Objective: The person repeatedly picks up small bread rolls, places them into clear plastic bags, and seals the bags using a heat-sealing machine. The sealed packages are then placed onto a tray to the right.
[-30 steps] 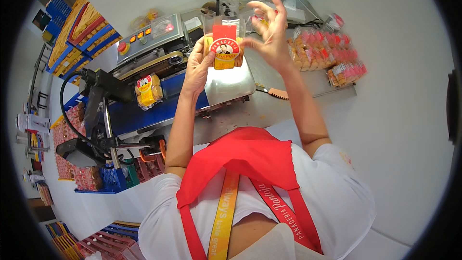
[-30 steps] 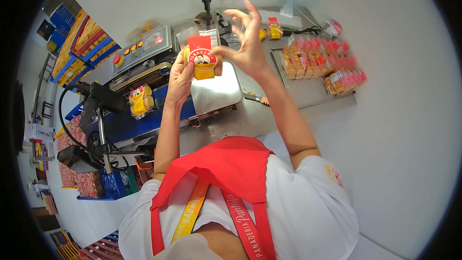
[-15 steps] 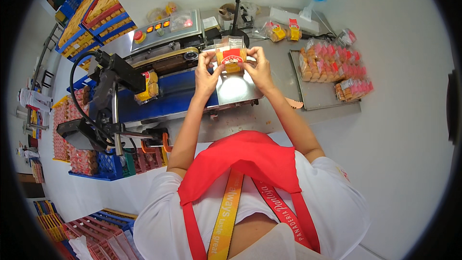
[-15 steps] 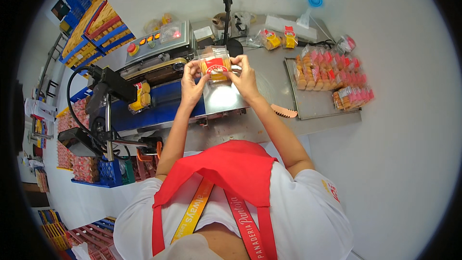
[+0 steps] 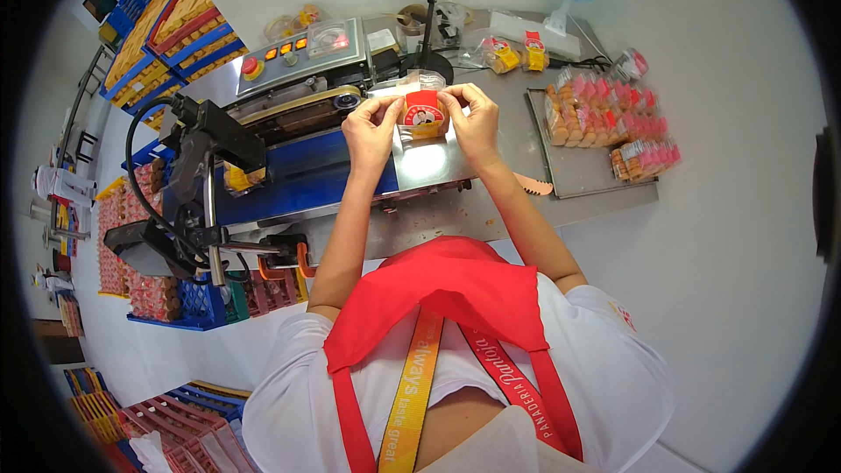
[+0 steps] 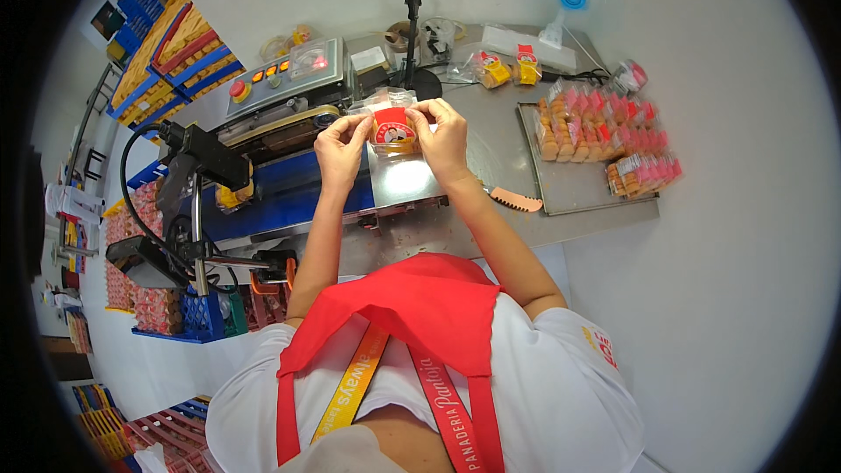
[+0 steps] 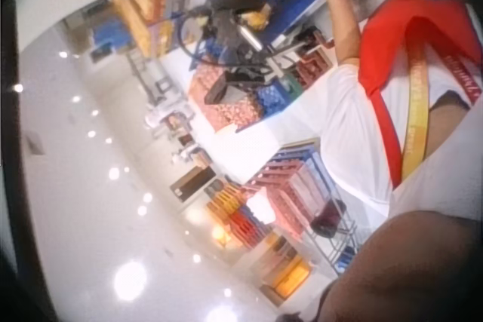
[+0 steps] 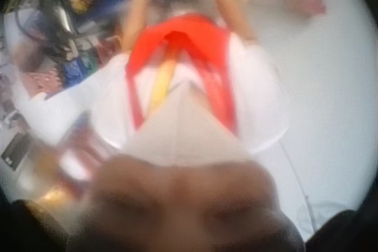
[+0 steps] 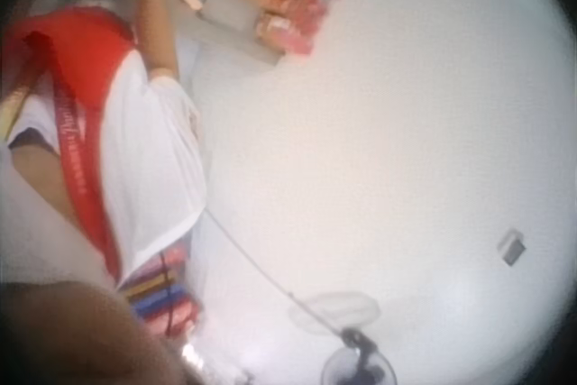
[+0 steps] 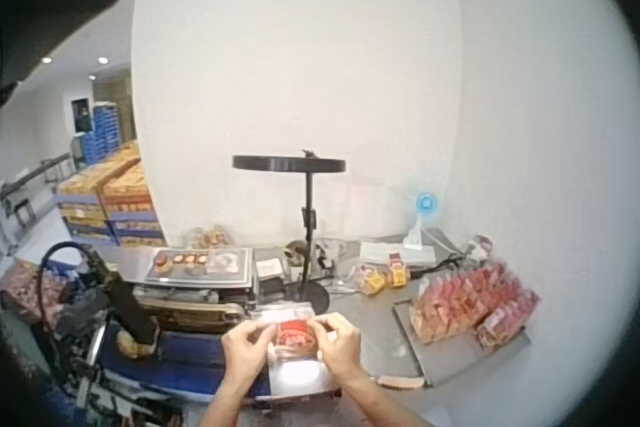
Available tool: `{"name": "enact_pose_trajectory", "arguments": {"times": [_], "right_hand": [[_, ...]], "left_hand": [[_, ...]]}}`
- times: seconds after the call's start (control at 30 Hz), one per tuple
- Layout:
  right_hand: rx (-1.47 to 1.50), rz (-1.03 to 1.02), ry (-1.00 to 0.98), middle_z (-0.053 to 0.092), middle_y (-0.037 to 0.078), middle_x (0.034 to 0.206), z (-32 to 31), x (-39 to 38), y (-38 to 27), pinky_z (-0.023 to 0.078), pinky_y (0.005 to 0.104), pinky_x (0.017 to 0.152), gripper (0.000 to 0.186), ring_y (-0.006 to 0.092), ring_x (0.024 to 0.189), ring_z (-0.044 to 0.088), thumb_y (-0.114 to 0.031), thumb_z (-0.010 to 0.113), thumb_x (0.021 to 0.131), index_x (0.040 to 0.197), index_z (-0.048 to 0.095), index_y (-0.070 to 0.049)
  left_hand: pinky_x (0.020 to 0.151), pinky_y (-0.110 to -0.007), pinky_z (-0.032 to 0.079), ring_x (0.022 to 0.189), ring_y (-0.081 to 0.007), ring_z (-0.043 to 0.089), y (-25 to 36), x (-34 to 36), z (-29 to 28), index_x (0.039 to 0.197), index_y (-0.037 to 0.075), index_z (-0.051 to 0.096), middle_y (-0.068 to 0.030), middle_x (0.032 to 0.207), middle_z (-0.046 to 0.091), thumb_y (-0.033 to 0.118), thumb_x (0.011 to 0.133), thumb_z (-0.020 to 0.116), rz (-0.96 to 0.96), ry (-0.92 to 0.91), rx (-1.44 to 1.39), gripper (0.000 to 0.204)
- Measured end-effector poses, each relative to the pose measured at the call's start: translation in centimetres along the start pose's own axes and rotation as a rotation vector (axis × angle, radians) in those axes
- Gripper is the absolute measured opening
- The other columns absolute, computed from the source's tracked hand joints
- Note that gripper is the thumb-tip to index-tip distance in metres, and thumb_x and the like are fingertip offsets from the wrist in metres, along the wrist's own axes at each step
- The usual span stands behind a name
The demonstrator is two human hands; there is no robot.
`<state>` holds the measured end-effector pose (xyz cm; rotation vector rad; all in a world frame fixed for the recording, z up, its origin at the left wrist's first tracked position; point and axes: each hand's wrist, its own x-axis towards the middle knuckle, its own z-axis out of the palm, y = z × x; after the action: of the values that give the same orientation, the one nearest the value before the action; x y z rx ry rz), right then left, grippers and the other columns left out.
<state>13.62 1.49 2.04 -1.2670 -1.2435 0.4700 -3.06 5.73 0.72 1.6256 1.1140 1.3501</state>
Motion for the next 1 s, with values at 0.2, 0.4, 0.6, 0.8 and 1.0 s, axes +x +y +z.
{"name": "enact_pose_trajectory", "arguments": {"times": [0.2, 0.4, 0.6, 0.8, 1.0], "right_hand": [[0.058, -0.284, -0.091, 0.065, 0.009, 0.100, -0.8, 2.2, 2.2, 0.048, 0.0299, 0.081, 0.009, 0.0164, 0.093, 0.061, -0.010, 0.071, 0.080, 0.083, 0.068, -0.002], [0.276, -0.102, -0.222, 0.069, 0.008, 0.088, -1.2, 2.8, 3.1, 0.047, 0.0279, 0.083, 0.006, 0.0126, 0.087, 0.061, -0.004, 0.069, 0.081, 0.085, 0.071, -0.001], [0.402, 0.030, -0.187, 0.069, 0.006, 0.084, -0.8, 2.2, 3.4, 0.048, 0.0235, 0.077, 0.007, 0.0093, 0.080, 0.061, -0.004, 0.070, 0.081, 0.086, 0.071, 0.001], [0.442, 0.102, -0.186, 0.069, 0.005, 0.083, -1.2, 1.7, 2.6, 0.048, 0.0223, 0.075, 0.007, 0.0076, 0.076, 0.061, -0.004, 0.070, 0.081, 0.087, 0.071, 0.001], [0.405, -0.016, -0.128, 0.068, 0.005, 0.078, -1.6, 0.0, -0.3, 0.048, 0.0233, 0.071, 0.033, 0.0073, 0.073, 0.061, -0.001, 0.070, 0.079, 0.109, 0.056, 0.000]], "left_hand": [[0.078, -0.025, 0.049, 0.084, -0.0105, 0.061, -1.0, 2.3, -1.0, 0.087, -0.002, 0.070, -0.0084, 0.095, 0.068, 0.007, 0.084, 0.068, 0.232, -0.084, 0.030, 0.010], [0.079, -0.025, 0.050, 0.083, -0.0108, 0.062, -1.6, 2.6, -1.0, 0.088, -0.001, 0.071, -0.0084, 0.092, 0.068, 0.004, 0.082, 0.070, -0.018, -0.211, -0.383, 0.008], [0.080, -0.026, 0.050, 0.084, -0.0118, 0.063, -1.3, 1.9, -0.8, 0.089, -0.001, 0.071, -0.0097, 0.092, 0.069, 0.004, 0.081, 0.071, -0.104, -0.214, -0.518, 0.010], [0.079, -0.025, 0.050, 0.081, -0.0116, 0.064, -0.4, 1.7, -1.6, 0.090, -0.001, 0.070, -0.0091, 0.088, 0.069, 0.004, 0.080, 0.072, -0.133, -0.259, -0.466, 0.011], [0.077, -0.024, 0.051, 0.080, -0.0105, 0.065, 2.5, 0.5, -2.6, 0.109, 0.000, 0.062, -0.0081, 0.084, 0.069, 0.001, 0.080, 0.071, -0.093, -0.235, -0.424, 0.030]]}}
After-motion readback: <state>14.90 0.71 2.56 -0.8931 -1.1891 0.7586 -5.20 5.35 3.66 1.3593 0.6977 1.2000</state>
